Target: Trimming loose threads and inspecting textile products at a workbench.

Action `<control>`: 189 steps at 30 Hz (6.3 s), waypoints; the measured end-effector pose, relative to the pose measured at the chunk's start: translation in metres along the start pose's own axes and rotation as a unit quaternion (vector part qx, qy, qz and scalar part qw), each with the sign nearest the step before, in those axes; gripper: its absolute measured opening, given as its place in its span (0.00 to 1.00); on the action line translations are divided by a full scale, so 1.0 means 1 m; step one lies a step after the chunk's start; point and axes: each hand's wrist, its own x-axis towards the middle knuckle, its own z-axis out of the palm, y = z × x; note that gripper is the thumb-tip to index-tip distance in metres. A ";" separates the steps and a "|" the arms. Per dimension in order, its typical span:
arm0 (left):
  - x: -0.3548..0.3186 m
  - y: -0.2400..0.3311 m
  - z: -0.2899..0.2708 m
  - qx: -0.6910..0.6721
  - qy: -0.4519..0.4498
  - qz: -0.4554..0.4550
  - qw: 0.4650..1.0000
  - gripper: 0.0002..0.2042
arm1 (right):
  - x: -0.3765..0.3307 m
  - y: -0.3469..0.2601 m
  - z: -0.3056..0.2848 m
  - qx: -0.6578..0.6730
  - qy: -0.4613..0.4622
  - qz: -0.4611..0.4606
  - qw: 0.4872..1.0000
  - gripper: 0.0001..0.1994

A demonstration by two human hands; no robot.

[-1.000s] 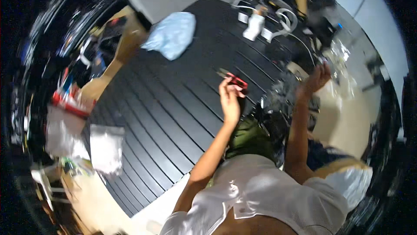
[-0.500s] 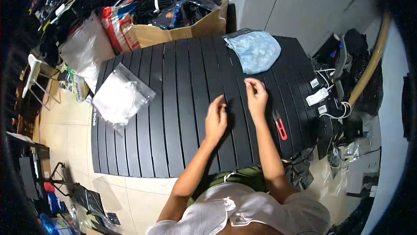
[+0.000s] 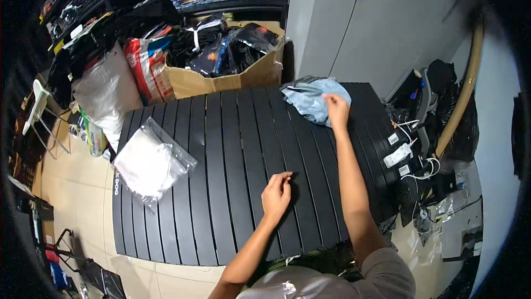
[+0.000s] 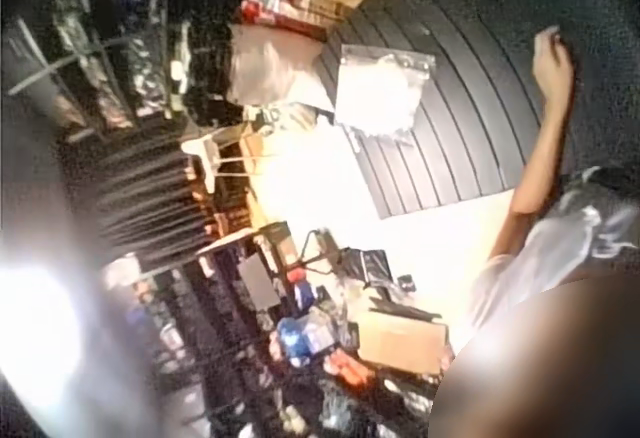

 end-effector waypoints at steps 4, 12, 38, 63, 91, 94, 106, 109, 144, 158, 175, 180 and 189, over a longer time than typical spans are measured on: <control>0.002 0.000 0.004 0.009 -0.002 0.021 1.000 0.09 | 0.056 -0.016 -0.030 -0.097 0.003 -0.165 0.982 0.13; 0.006 -0.006 0.002 0.048 -0.020 0.039 0.998 0.10 | 0.089 -0.059 -0.065 -0.112 -0.188 -0.092 0.971 0.14; 0.003 -0.006 0.000 -0.093 -0.042 -0.016 0.995 0.15 | 0.066 -0.226 -0.138 0.550 -0.194 -0.051 0.811 0.11; -0.044 -0.016 -0.084 0.048 -0.006 -0.167 0.985 0.20 | -0.260 -0.051 -0.192 -0.218 -0.267 0.079 0.935 0.18; -0.123 0.015 -0.215 -0.259 0.052 -0.279 0.923 0.05 | -0.186 -0.060 -0.254 0.085 -0.485 0.151 0.857 0.12; -0.129 0.018 -0.205 -0.175 0.036 -0.300 0.937 0.13 | -0.187 -0.056 -0.251 0.099 -0.471 0.146 0.864 0.12; -0.120 0.037 -0.222 -0.109 0.188 -0.253 0.943 0.12 | -0.162 -0.060 -0.248 0.166 -0.385 0.206 0.884 0.13; -0.102 0.011 -0.231 -0.218 0.159 -0.238 0.933 0.18 | -0.134 -0.048 -0.227 0.185 -0.374 0.184 0.890 0.14; -0.099 0.010 -0.164 -0.348 0.050 -0.279 0.893 0.21 | -0.187 0.002 -0.165 -0.093 -0.242 0.143 0.955 0.10; -0.084 0.014 -0.159 -0.378 0.005 -0.350 0.857 0.27 | -0.127 0.031 -0.228 -0.236 -0.043 -0.068 0.968 0.12; -0.103 0.034 -0.126 -0.570 -0.033 -0.255 0.781 0.38 | -0.255 -0.102 -0.129 0.099 -0.312 0.004 0.945 0.09; -0.106 0.040 -0.120 -0.586 -0.035 -0.236 0.775 0.39 | -0.281 -0.139 -0.121 0.135 -0.388 0.090 0.907 0.12; -0.110 0.041 -0.113 -0.606 -0.044 -0.248 0.754 0.35 | -0.287 -0.151 -0.117 0.170 -0.368 0.012 0.914 0.15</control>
